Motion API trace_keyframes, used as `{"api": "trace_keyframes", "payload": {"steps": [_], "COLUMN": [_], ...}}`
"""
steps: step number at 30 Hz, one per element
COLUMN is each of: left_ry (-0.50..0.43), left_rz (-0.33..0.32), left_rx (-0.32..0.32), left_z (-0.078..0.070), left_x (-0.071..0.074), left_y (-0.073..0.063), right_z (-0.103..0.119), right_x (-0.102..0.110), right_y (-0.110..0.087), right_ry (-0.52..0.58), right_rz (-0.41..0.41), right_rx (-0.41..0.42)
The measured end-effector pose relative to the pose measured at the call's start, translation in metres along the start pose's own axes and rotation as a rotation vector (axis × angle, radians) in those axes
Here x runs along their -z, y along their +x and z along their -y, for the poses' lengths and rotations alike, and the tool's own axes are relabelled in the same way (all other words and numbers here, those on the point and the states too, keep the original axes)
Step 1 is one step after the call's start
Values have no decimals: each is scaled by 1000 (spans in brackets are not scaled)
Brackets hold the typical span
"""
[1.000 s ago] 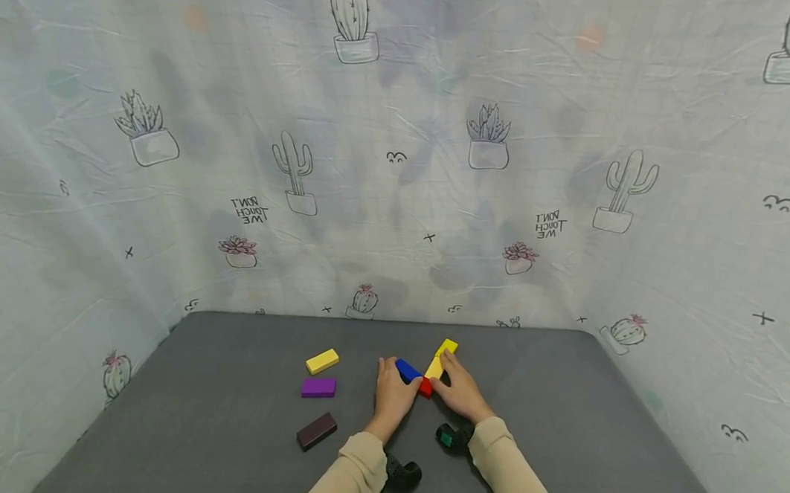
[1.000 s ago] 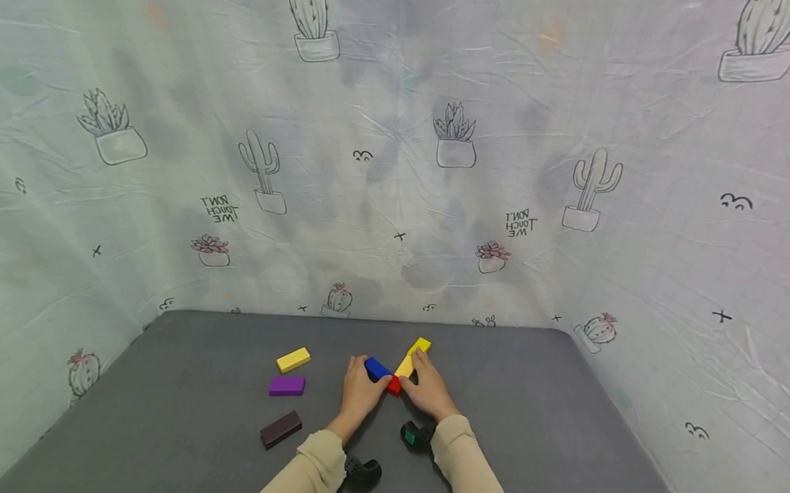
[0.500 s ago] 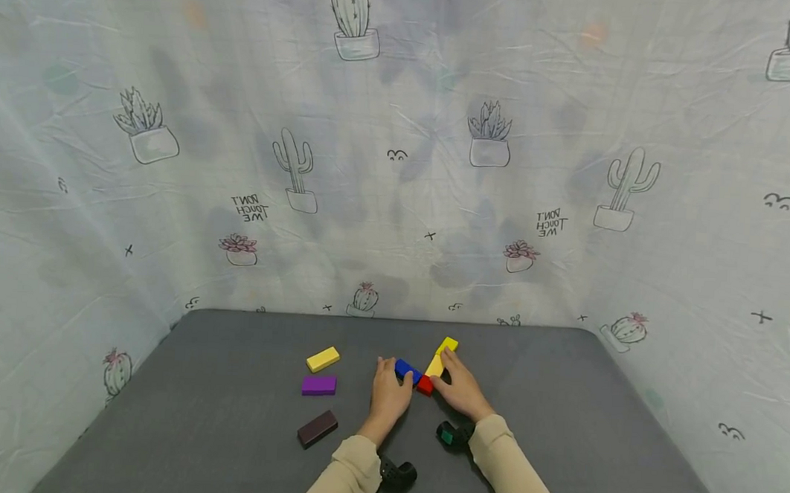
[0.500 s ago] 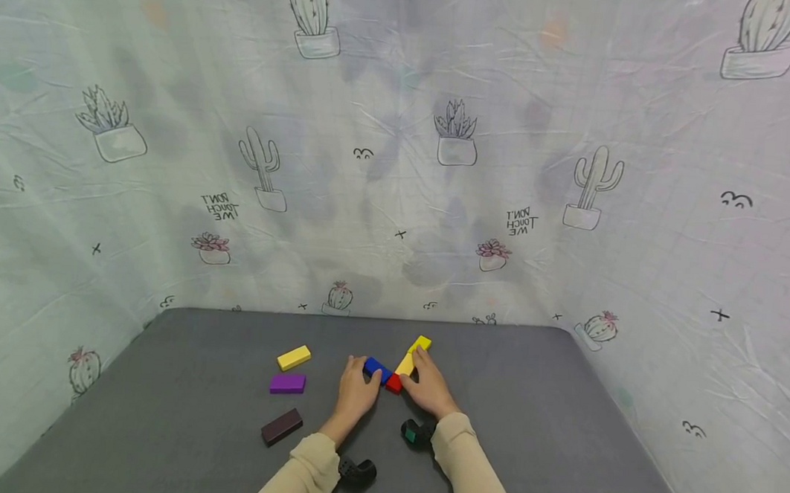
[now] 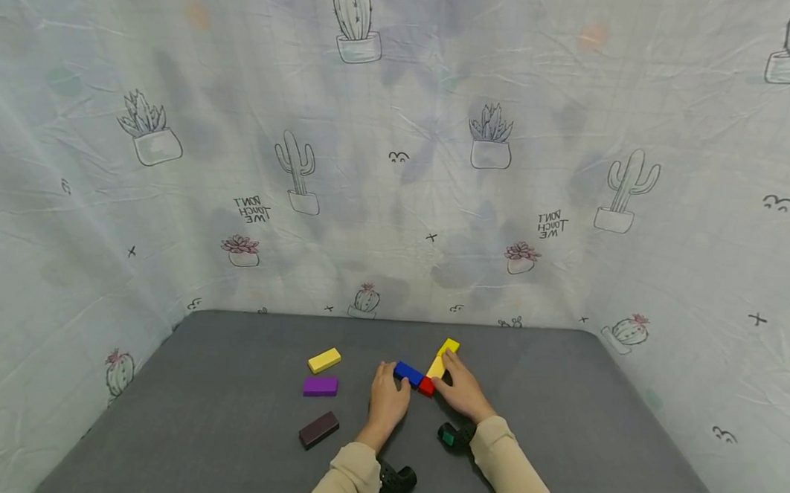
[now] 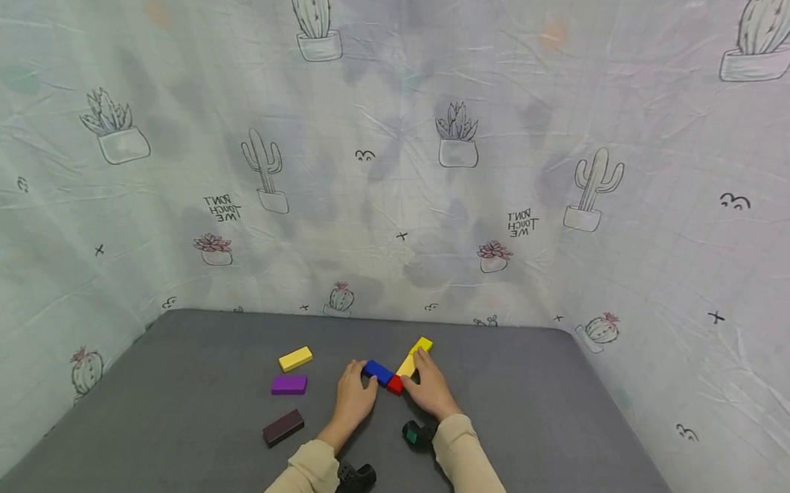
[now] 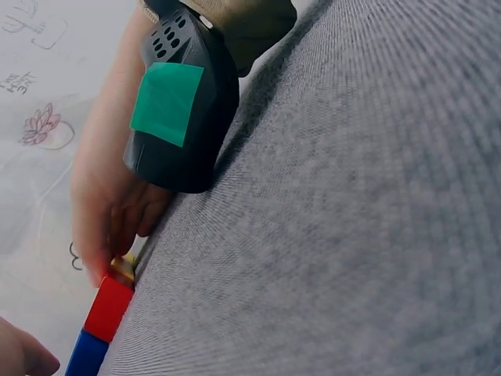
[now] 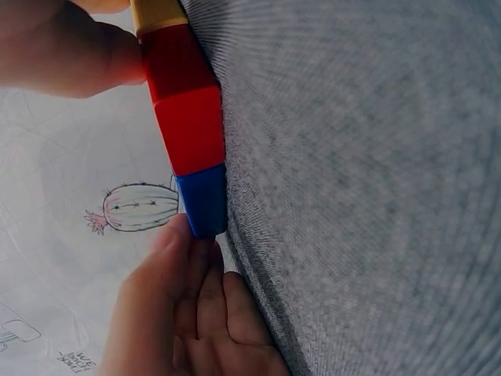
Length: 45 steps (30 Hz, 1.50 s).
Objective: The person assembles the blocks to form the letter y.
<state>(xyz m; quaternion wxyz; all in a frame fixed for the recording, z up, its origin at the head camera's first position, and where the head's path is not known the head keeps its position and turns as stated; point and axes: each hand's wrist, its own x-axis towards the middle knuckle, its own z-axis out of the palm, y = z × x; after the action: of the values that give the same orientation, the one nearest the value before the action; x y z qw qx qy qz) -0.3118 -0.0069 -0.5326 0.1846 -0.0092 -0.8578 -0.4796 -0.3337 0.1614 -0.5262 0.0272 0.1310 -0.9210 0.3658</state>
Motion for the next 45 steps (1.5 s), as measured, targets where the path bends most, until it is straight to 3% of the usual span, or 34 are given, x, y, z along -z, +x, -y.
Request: {"api": "trace_keyframes", "payload": {"steps": [7, 15, 31, 45], "left_ry": [-35, -71, -113, -81], "left_rz": [-15, 21, 28, 31], "left_rx": [-20, 38, 57, -19], "left_z": [1, 1, 3, 0], "left_x": [2, 5, 6, 14], "left_y": [-3, -5, -5, -9], "right_z": [-1, -1, -1, -4], "right_x": [0, 0, 0, -2], "right_y": [0, 1, 0, 1], "right_ry": [-16, -15, 11, 11], "right_rz": [-9, -4, -4, -3], "right_rx": [24, 20, 12, 20]}}
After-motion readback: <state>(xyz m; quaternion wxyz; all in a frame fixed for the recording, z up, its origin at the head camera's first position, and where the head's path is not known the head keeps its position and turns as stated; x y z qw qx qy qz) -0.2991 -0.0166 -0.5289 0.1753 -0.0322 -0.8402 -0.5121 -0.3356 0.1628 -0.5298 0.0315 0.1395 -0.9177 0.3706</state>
